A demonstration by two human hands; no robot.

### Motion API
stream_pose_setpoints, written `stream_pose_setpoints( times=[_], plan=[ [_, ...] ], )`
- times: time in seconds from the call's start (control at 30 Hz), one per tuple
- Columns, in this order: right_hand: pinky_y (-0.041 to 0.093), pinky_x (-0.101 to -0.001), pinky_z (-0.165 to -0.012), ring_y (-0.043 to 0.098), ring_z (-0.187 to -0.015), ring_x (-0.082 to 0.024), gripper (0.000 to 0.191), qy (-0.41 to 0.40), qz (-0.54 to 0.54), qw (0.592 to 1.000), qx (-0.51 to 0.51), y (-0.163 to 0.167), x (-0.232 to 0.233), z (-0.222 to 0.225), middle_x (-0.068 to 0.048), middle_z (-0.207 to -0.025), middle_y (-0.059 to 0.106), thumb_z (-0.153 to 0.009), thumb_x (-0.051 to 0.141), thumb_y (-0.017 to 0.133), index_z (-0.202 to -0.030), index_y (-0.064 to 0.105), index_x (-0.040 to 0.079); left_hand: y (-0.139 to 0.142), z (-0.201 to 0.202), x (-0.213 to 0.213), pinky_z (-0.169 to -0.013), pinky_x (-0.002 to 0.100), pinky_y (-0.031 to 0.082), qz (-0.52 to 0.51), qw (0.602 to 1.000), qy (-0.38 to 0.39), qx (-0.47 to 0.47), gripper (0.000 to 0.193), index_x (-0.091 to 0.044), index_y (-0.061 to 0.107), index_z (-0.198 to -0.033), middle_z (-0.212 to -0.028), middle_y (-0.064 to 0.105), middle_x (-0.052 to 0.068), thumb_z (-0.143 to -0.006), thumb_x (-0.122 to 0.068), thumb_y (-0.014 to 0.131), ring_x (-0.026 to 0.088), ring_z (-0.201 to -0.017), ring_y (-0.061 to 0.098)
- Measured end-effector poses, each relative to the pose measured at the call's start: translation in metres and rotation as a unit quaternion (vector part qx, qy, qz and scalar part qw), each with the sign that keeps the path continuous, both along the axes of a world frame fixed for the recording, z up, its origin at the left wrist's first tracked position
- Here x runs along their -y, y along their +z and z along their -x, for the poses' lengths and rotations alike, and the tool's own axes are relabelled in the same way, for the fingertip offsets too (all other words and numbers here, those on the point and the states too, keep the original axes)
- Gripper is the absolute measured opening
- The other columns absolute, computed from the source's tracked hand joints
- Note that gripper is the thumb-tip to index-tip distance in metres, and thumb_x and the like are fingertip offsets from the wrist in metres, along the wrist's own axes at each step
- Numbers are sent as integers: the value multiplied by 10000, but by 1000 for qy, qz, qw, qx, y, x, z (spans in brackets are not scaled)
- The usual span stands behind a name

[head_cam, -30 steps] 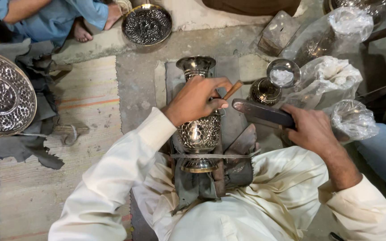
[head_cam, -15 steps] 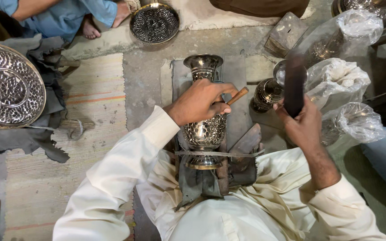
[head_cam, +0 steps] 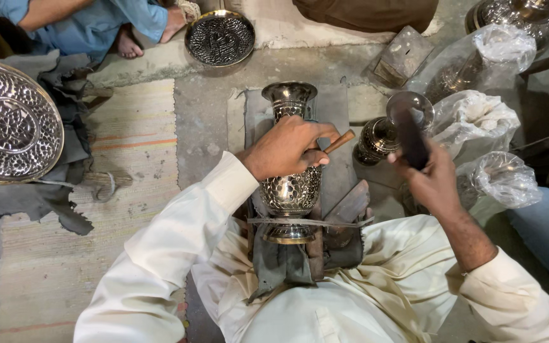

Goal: The person sits on the floor and uses a hammer and chisel to emboss a decorative pattern on a metal vase. They repeatedly strike the chisel against the vase surface to create a textured design.

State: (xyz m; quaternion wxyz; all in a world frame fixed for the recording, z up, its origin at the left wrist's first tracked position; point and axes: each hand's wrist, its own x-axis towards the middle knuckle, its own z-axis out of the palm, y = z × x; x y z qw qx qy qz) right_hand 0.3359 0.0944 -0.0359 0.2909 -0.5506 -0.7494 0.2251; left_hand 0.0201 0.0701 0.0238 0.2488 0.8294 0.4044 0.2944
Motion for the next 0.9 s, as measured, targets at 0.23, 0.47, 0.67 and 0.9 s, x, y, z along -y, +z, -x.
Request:
stream_pose_setpoints(
  times=[0.23, 0.47, 0.67, 0.9],
  plan=[
    [456, -304, -650, 579, -697, -112, 228, -10, 24, 992, -120, -5, 1, -2, -31, -789, 625, -925, 187, 813, -1014, 644, 61, 1, 0, -4, -666, 452, 503, -25, 1000, -15, 0, 347, -64, 692, -1056, -695, 693, 144, -773, -159, 869, 351, -704, 709],
    [435, -315, -695, 564, -775, -123, 226, -16, 61, 971, -231, -10, 5, -3, -14, -824, 650, -945, 173, 806, -1021, 641, 39, -1, 0, -4, -649, 446, 494, 20, 999, -8, -24, 395, -117, 715, -1129, -666, 703, 128, -769, -179, 864, 330, -651, 706],
    [489, -321, -728, 598, -804, -128, 228, -2, 41, 989, -141, -11, 7, -2, -67, -894, 678, -923, 186, 809, -1051, 669, 60, -4, 1, -7, -654, 439, 512, -27, 999, -34, -18, 423, -99, 726, -1124, -688, 713, 132, -735, -163, 881, 320, -668, 721],
    [511, -321, -703, 625, -762, -131, 313, -20, 10, 999, -24, -2, 13, -4, -56, -859, 685, -892, 186, 810, -1123, 652, 45, 1, 0, -10, -654, 425, 502, 43, 997, -35, -52, 348, -105, 722, -1122, -615, 702, 96, -801, -149, 849, 268, -575, 697]
  ],
)
